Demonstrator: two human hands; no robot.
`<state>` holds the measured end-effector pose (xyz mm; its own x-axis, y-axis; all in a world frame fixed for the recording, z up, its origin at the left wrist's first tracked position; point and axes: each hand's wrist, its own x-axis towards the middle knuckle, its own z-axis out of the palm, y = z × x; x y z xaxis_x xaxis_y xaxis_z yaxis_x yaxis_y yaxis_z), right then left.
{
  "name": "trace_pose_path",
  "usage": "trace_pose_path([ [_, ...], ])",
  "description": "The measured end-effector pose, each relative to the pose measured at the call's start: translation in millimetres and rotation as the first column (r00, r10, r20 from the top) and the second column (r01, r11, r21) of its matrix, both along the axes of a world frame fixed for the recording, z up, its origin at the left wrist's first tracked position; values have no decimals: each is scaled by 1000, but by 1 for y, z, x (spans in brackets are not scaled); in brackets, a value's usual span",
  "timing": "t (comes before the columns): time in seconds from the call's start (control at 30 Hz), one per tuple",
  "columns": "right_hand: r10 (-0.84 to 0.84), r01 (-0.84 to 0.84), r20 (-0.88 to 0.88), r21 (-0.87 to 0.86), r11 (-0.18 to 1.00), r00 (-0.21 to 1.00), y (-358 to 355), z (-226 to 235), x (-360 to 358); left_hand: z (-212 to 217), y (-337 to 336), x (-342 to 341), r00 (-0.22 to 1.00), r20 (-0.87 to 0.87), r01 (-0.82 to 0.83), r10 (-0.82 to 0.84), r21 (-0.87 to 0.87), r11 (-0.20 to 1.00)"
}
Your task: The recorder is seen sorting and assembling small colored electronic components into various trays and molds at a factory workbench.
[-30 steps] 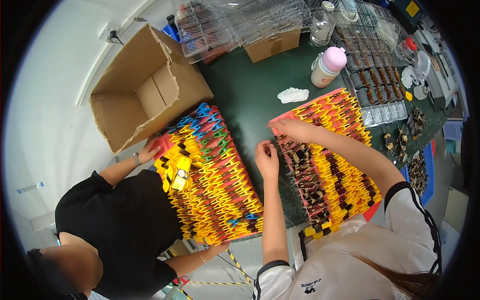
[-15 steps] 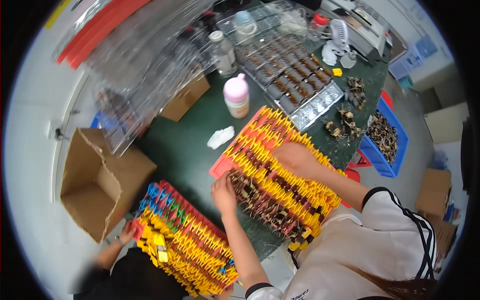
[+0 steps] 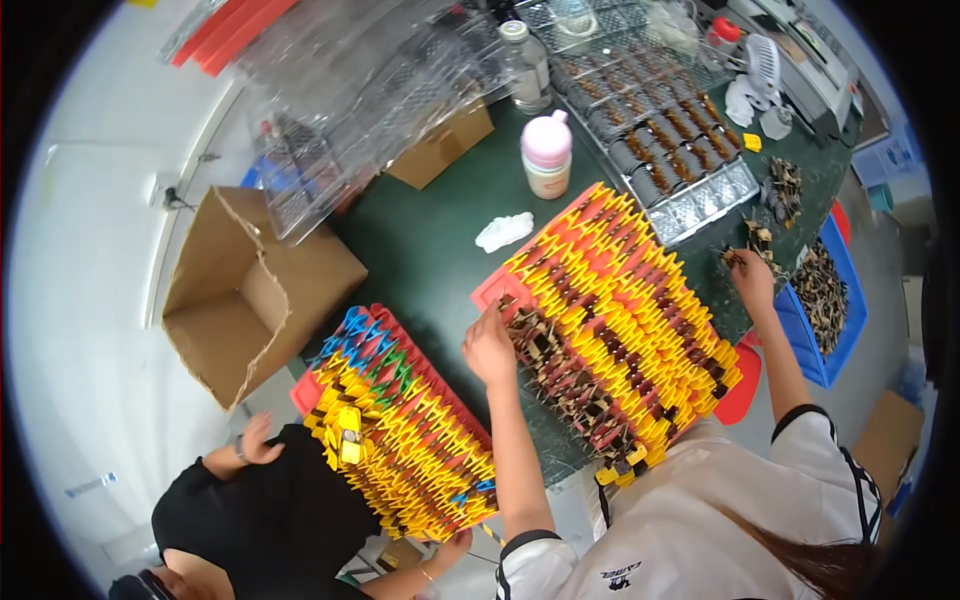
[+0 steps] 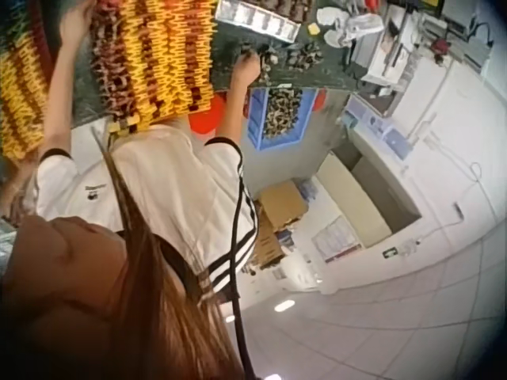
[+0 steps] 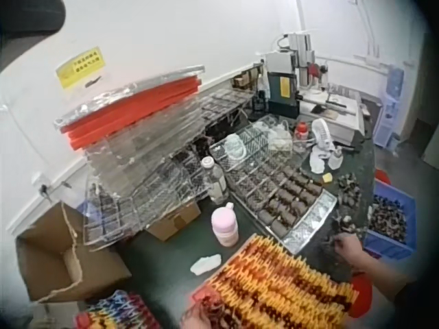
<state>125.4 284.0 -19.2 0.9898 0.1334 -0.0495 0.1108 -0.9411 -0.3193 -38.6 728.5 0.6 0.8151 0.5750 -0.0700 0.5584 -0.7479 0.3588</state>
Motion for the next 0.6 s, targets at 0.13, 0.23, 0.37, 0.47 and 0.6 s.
trace_pose_path([
  [0.13, 95, -43, -71, 530, 847, 993, 116, 84, -14, 1, 6, -7, 995, 49, 85, -83, -55, 995],
  [0.23, 450, -365, 2, 586, 724, 893, 222, 100, -18, 2, 19, -11, 991, 15, 134, -133, -101, 986],
  [0.37, 640, -656, 260, 550, 517, 723, 344, 46, -26, 4, 14, -5, 989, -16, 143, -146, -119, 983],
  [0.47, 698, -730, 291, 482, 484, 654, 389, 14, -30, 3, 9, -5, 989, -61, 128, -134, -83, 988],
  [0.6, 879, -824, 67, 389, 412, 472, 391, -11, -31, 5, 20, -12, 980, 180, 134, -82, -299, 945],
])
